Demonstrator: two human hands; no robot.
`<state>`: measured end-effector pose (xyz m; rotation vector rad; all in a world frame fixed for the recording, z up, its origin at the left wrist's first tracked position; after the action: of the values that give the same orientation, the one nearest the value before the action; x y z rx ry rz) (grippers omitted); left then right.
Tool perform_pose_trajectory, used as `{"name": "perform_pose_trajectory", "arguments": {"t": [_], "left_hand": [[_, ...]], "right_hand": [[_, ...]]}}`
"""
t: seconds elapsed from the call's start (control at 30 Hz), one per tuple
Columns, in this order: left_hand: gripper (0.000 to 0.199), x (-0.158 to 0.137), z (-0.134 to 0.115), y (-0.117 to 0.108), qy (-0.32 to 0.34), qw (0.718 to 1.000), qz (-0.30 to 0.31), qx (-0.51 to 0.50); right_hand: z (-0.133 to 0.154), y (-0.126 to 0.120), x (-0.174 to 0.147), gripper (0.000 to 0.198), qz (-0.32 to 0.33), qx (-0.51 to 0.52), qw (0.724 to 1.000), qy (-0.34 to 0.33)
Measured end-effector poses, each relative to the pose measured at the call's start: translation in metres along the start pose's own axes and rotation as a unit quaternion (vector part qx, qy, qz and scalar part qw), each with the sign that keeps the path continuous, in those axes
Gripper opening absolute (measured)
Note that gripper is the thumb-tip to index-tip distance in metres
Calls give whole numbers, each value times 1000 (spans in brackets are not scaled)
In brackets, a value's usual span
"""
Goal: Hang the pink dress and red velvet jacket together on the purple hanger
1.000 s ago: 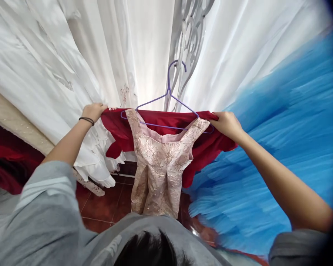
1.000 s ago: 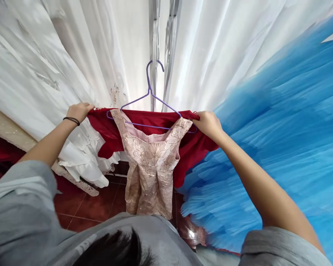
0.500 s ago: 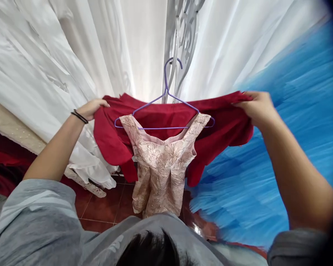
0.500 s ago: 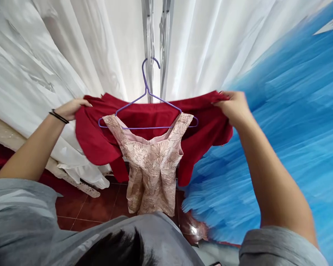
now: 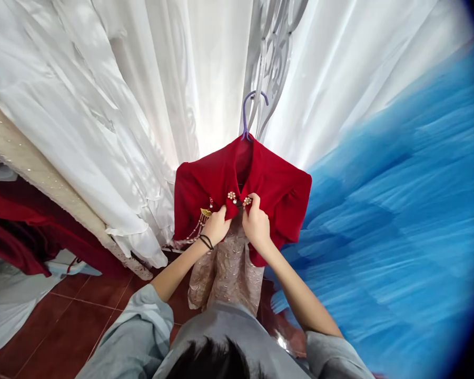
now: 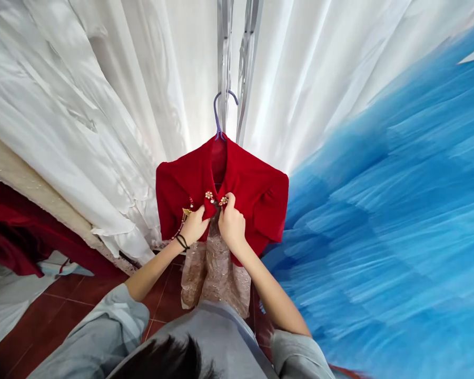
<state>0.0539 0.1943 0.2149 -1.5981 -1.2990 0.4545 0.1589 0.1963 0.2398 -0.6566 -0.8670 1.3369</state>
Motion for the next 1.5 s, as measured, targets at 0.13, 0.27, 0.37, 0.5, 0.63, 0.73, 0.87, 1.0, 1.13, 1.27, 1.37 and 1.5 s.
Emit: {"name": "perform_pose_trajectory", "arguments": {"t": [0.13, 0.27, 0.37, 0.5, 0.63, 0.73, 0.87, 1.0, 1.13, 1.27, 1.37, 1.5], "left_hand": [[32, 3, 10, -54, -16, 979, -196, -59], [25, 20, 8, -27, 20, 1000, -6, 10], [26, 18, 6, -11, 62, 989, 125, 46], [34, 34, -17, -76, 179, 981, -6, 80], [40, 76, -40, -110, 287, 926, -62, 237], [30, 110, -38, -108, 320, 910, 23, 263], [14, 126, -32, -168, 290, 936, -28, 196], [20, 127, -12, -229, 201, 955, -167, 139], [25, 143, 15, -209, 156, 971, -155, 93], [40, 145, 45, -182, 113, 986, -120, 37], [59, 130, 51, -169, 133, 987, -77, 38], [83, 109, 51, -159, 137, 982, -78, 107]], "right_hand": [[25, -29, -2, 54, -56, 55, 993, -88], [23, -5, 2, 66, 5, -51, 993, -107], [1, 11, 2, 76, 92, -130, 983, -93], [8, -41, 7, 56, 7, -182, 970, -158], [54, -58, 21, 46, -43, -280, 897, -340], [62, -48, 47, 40, -11, -363, 863, -351], [70, -88, 60, 26, 17, -334, 883, -330], [85, -173, 72, 26, -129, -194, 931, -281], [76, -144, 98, 31, -114, -211, 935, -259], [59, -103, 106, 39, -146, -251, 913, -288], [57, -101, 88, 40, -193, -248, 886, -341], [70, -72, 53, 39, -113, -273, 822, -488]]}}
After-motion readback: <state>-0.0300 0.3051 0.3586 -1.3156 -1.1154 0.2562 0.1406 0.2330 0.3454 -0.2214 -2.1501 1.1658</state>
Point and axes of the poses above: each hand's wrist, its own x-axis towards the middle knuckle, its own y-axis out of the palm, z = x × y, the point moved 10 cm from there along x, towards the middle knuckle, and after that the axes turned 7 degrees about y, right-handed, at the moved point
